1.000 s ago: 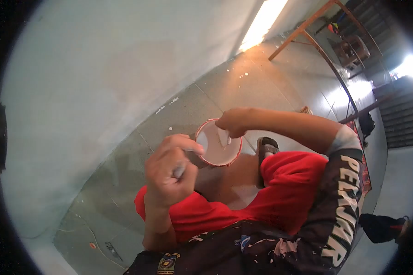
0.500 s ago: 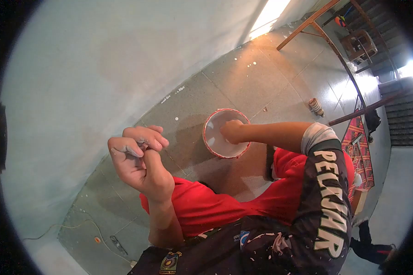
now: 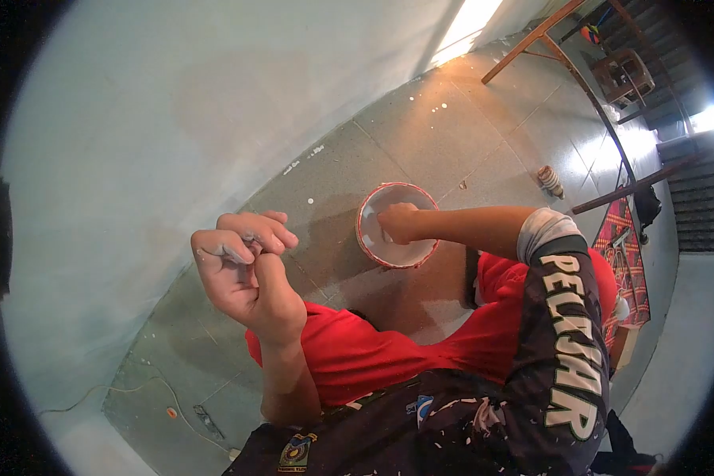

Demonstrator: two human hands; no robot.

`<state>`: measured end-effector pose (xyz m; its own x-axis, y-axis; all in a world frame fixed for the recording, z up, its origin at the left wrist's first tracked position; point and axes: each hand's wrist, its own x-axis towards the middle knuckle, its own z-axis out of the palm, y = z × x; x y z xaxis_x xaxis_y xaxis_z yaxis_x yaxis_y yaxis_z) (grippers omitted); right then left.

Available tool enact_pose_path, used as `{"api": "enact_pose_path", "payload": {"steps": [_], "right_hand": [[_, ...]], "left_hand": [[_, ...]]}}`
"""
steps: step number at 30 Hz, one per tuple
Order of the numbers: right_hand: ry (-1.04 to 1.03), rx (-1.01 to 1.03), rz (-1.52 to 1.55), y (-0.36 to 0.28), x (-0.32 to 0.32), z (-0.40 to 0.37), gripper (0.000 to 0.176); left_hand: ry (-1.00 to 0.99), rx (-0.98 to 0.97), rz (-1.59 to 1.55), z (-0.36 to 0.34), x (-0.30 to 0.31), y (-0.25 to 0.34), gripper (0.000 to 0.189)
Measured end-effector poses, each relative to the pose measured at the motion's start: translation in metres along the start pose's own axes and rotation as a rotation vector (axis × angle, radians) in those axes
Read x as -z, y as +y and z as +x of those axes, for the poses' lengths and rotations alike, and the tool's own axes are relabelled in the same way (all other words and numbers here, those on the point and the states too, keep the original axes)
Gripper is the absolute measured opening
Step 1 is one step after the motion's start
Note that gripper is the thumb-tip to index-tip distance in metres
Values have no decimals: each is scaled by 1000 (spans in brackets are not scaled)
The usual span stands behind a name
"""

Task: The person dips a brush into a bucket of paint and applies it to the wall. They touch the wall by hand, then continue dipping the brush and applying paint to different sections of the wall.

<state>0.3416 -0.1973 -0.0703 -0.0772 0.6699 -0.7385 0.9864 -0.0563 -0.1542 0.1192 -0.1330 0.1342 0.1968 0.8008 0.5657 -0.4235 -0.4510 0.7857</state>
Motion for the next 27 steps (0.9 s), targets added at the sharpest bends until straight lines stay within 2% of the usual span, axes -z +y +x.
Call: {"api": "enact_pose_path", "payload": {"steps": [6, 15, 24, 27], "right_hand": [[11, 7, 27, -9, 9, -4, 30], [21, -14, 88, -7, 25, -14, 37], [98, 178, 137, 25, 53, -82, 43], [121, 248, 205, 42, 62, -104, 45]], "left_hand": [[-3, 7, -14, -2, -1, 0, 31], [7, -3, 5, -1, -2, 1, 31], [-58, 23, 14, -4, -36, -5, 27], [-67, 64, 154, -8, -45, -10, 30]]}}
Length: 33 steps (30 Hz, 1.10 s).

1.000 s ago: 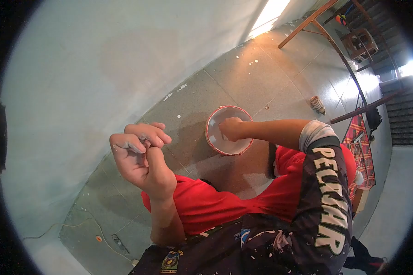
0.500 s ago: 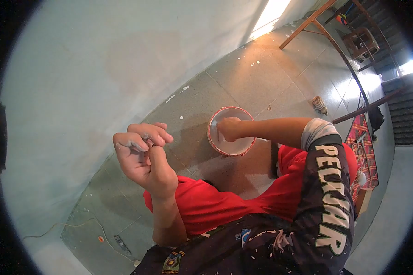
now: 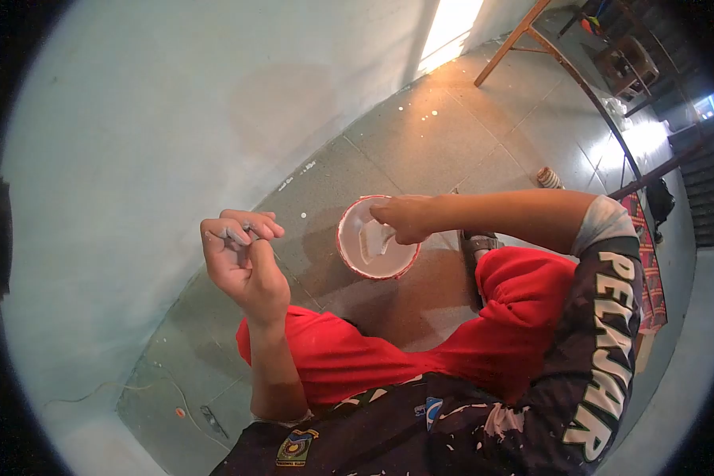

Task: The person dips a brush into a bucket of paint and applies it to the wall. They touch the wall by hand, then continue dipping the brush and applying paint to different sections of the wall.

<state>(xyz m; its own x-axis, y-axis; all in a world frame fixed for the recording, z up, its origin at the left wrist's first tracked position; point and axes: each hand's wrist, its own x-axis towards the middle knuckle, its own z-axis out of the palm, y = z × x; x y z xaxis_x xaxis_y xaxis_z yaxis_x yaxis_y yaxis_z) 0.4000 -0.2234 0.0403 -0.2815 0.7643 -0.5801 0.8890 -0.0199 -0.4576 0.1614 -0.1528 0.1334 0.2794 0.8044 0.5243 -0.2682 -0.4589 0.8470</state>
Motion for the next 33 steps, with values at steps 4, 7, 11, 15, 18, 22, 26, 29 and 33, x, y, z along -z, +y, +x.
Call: {"api": "enact_pose_path", "payload": {"steps": [4, 7, 11, 15, 18, 22, 26, 29, 33], "right_hand": [[23, 52, 89, 22, 17, -19, 44], [45, 98, 196, 51, 12, -19, 43], [50, 334, 547, 98, -10, -6, 35], [-247, 160, 899, 119, -12, -1, 26], [-400, 196, 1086, 131, -4, 5, 19], [-518, 199, 1156, 143, 18, 15, 23], [-646, 275, 1280, 153, 27, 46, 24], [-702, 425, 1272, 149, 29, 64, 22], [-566, 620, 1234, 128, 41, 83, 17]], "left_hand": [[7, 9, 75, -1, -16, -7, 28], [-9, -34, 177, -1, -33, -10, 26], [-19, -58, 317, -1, -58, -6, 25], [-10, -72, 487, -2, -78, 1, 25], [27, -81, 597, -2, -91, 13, 24], [52, -77, 775, -10, -105, 33, 23], [26, -44, 971, -21, -109, 48, 23], [43, 65, 1071, -39, -109, 55, 21], [78, 176, 1207, -36, -96, 57, 19]]}}
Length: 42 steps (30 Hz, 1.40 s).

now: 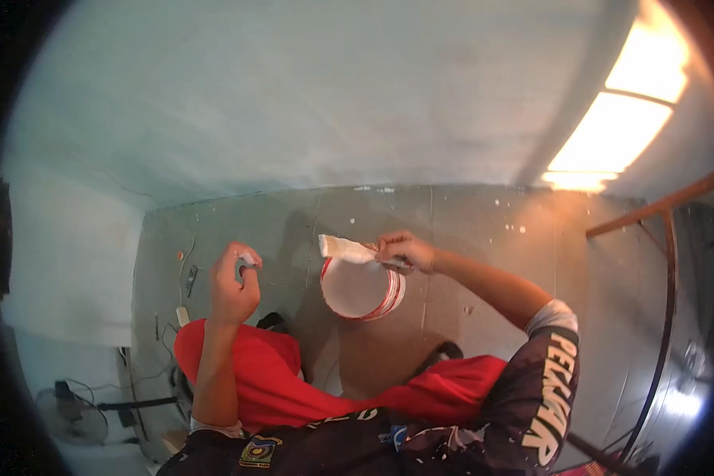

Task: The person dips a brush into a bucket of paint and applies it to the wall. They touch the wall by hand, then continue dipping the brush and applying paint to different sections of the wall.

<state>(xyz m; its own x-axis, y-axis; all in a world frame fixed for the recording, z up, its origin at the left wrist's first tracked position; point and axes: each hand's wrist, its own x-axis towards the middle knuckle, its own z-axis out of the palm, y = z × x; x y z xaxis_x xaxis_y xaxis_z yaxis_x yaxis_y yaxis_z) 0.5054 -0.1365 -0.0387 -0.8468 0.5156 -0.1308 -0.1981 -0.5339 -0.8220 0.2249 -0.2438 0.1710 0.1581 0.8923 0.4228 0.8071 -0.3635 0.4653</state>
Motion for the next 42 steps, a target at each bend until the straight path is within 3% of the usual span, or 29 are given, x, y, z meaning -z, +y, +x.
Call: {"api": "enact_pose_path", "payload": {"steps": [6, 9, 14, 16, 22, 27, 32, 34, 42], "right_hand": [[4, 121, -72, -10, -5, 16, 21], [124, 205, -49, -11, -3, 19, 20], [257, 390, -46, -46, 2, 3, 20], [314, 519, -16, -56, 5, -5, 20], [705, 630, -210, -82, 26, -29, 19], [987, 710, -489, -117, 22, -71, 26], [1311, 739, -837, -175, -10, -115, 31], [1358, 820, -964, -198, -10, -128, 34], [1592, 974, -1113, -362, -78, -150, 32]], "left_hand": [[2, 108, 55, -1, -4, -23, 16], [-67, 98, 124, 7, -6, -16, 14], [-314, 73, 158, 29, -21, 5, 13], [-437, 146, 155, 36, -29, 24, 15], [-593, -72, 88, 59, -71, 14, 16], [-583, -195, -50, 61, -105, 14, 16], [-628, -263, -219, 48, -132, -9, 16], [-680, -299, -71, 46, -135, -14, 17], [-842, -349, -122, 34, -143, -29, 20]]}}
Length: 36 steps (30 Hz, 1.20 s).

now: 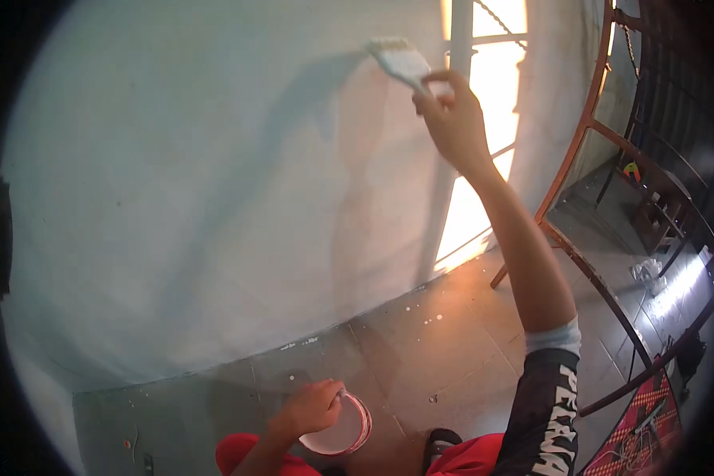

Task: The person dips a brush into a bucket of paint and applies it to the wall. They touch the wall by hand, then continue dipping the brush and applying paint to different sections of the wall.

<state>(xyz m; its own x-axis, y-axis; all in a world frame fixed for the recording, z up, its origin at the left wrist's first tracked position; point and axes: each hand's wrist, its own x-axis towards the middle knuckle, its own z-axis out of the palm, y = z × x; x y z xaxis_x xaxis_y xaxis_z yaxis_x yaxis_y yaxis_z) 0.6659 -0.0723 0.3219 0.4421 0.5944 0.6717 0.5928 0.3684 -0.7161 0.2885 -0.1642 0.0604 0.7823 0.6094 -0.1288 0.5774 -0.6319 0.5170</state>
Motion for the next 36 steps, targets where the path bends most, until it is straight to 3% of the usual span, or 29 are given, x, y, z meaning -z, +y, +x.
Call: {"api": "enact_pose_path", "payload": {"steps": [6, 13, 17, 20, 28, 30, 36], "right_hand": [[-2, -78, 11, -2, -10, 23, 31], [-117, -118, -81, 64, -14, -42, 27], [-196, -290, -110, 66, -2, -57, 28], [-251, -375, -107, 48, 11, -40, 28], [-270, -224, -187, -54, 39, 88, 19], [-314, -225, -199, -81, 44, 119, 26], [-239, -109, -127, -119, 59, 160, 24]], "left_hand": [[72, 4, -11, -18, 8, -6, 18], [100, -43, 63, -24, 18, 12, 23], [75, -37, 37, -20, 26, 31, 20], [86, -64, 7, -14, 21, 31, 19], [150, -160, -96, 4, 23, 53, 18], [163, -186, -123, 10, 21, 56, 18], [149, -183, -134, 15, 16, 46, 17]]}}
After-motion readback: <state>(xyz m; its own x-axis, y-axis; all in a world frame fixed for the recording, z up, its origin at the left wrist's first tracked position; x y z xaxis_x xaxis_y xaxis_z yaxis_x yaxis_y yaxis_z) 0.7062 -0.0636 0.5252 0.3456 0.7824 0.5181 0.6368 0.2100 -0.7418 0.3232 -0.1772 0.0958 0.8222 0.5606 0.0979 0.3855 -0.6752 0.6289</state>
